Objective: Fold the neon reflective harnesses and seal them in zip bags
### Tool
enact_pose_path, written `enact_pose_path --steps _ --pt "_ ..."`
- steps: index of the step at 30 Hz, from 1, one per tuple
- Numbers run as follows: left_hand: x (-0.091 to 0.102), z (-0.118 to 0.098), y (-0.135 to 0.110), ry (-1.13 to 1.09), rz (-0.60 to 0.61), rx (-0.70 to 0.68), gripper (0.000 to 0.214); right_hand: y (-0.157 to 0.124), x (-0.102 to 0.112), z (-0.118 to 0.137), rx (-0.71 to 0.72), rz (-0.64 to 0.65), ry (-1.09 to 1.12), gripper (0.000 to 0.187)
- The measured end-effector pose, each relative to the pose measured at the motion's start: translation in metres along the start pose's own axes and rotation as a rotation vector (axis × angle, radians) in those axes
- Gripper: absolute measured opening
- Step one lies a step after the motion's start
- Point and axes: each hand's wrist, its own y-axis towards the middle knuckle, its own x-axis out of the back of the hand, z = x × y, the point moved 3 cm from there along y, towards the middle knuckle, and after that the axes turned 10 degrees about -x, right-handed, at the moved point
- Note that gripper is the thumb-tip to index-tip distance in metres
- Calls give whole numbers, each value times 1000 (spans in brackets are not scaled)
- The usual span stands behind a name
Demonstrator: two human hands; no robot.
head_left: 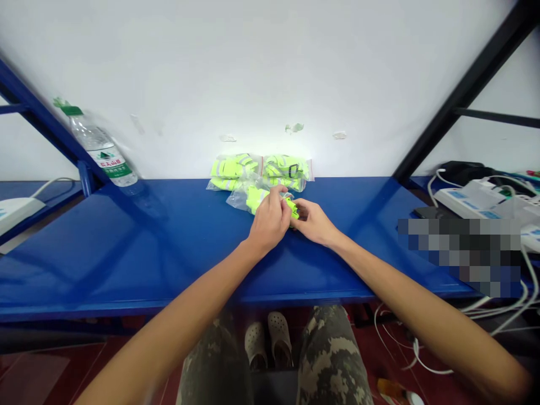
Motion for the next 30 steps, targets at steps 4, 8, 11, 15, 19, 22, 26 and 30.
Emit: enact_pose_path --steps 4,8,11,15,19,22,26,30 --pt "-4 -3 -2 14 38 -33 28 2 -2 -4 -108 34 264 36" --pt "-12 -10 -5 35 102 -56 26 2 -3 -8 -172 -69 376 30" --pt "-14 -15 -4 37 122 -59 25 1 -3 -13 -336 -129 527 33" --pt "-13 -18 -3 28 126 -80 25 -2 -4 -11 -433 -76 665 34" --pt "-9 -15 -5 63 69 -27 25 -4 -8 -4 -433 128 738 32" --pt "-9 -14 -6 77 64 -3 26 -4 -8 -5 -449 127 742 33" --pt "-13 -17 -7 66 85 -38 26 -2 -9 -8 -432 74 700 27" --pt "-15 -17 -8 64 73 -47 26 -2 -8 -6 -360 57 600 22"
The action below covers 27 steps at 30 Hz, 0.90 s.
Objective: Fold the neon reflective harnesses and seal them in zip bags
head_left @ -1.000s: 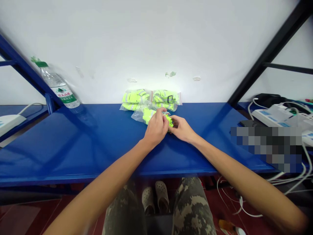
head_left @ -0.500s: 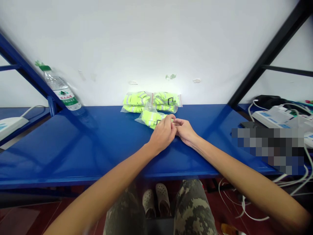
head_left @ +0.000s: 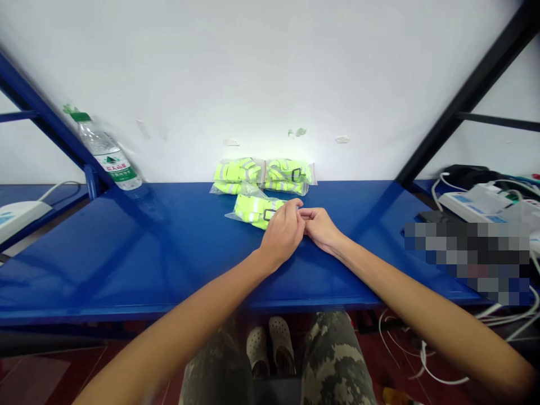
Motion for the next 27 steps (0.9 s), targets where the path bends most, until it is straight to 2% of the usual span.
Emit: enact_pose_path --steps 3,5,7,10,13,15,18,27 --pt "1 3 3 -26 7 2 23 -1 -1 3 70 -8 -82 17" --pt "5 8 7 -61 -15 17 18 1 -1 3 63 -23 -90 18" --pt "14 14 12 -61 -89 29 13 3 1 2 32 -45 -68 23" --pt "30 27 17 87 -194 18 13 5 4 0 20 -65 -41 28" --pt "32 39 18 240 -102 -31 27 5 6 0 12 -51 -15 27" --pt "25 45 15 261 11 -23 38 4 6 0 -3 -45 1 25" --pt "13 47 12 252 122 20 43 4 5 -1 -22 -61 -23 20" --pt "-4 39 13 309 211 -48 40 11 3 -5 25 -140 -170 11"
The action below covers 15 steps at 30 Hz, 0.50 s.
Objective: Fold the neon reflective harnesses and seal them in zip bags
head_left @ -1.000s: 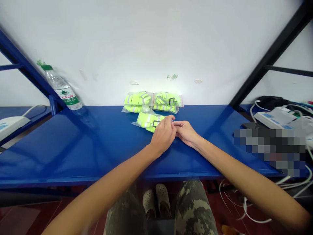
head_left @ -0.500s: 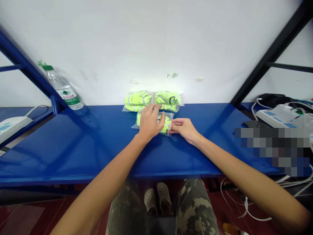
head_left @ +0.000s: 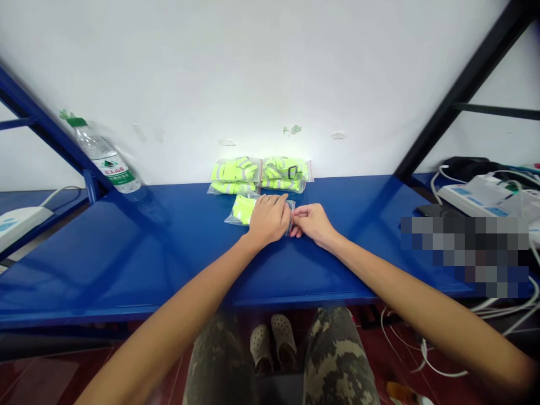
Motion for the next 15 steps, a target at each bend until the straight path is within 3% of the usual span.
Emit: enact_pose_path --steps 5,9,13,15 --pt "-3 3 1 51 32 54 37 -2 2 3 173 10 -244 14" --pt "-1 5 4 71 96 57 38 -5 5 5 210 70 -385 18" --pt "-3 11 5 63 171 36 40 -9 11 16 478 -90 -688 21" --pt "-5 15 6 68 190 26 44 -9 13 18 525 -116 -783 22"
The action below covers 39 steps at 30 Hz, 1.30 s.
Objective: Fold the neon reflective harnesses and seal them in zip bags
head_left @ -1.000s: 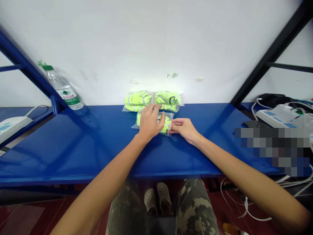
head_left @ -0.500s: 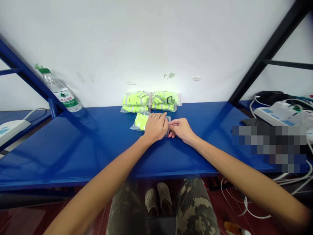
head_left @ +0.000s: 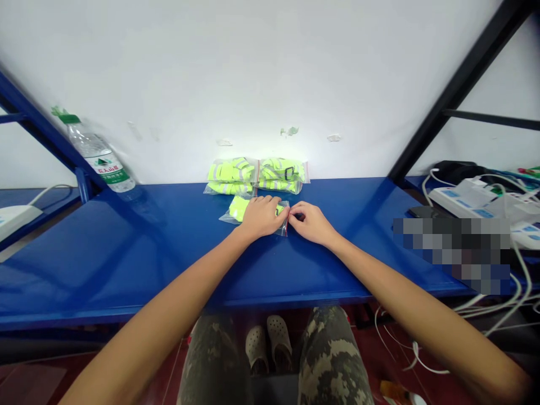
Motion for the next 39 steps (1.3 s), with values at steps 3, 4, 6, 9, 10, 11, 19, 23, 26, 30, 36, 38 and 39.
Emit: enact_pose_path --steps 3,4,6,9,10,11,19,23,26,30,36,38,39 --pt "-2 2 0 26 22 -10 48 2 0 -4 -26 13 -73 23" --pt "-2 2 0 34 27 -12 48 3 0 -6 -35 14 -88 23" --pt "-2 1 -1 51 27 -13 48 4 -2 -9 -55 21 -93 22" --pt "0 -2 -4 73 -2 -30 47 6 -3 -16 -112 16 -44 26" --pt "1 -3 -5 77 -16 -43 47 7 -4 -19 -136 8 -9 30" --pt "2 -4 -6 79 -31 -59 47 8 -4 -21 -156 1 43 33" --pt "18 -12 -12 -110 -189 -139 58 11 0 -28 -368 165 772 27" --pt "23 -14 -12 -93 -208 -154 57 7 6 -17 -469 279 1035 29" --pt "24 -14 -12 -53 -240 -137 58 6 7 -12 -497 292 1121 29" --pt "24 -16 -14 -66 -245 -131 61 5 4 -14 -519 200 1093 30" --pt "19 -21 -15 -102 -139 -155 79 5 2 -17 -542 81 969 35" --pt "19 -23 -14 -89 -134 -134 75 6 3 -16 -489 37 934 36" --pt "19 -24 -14 -83 -132 -125 73 6 3 -15 -461 22 916 37"
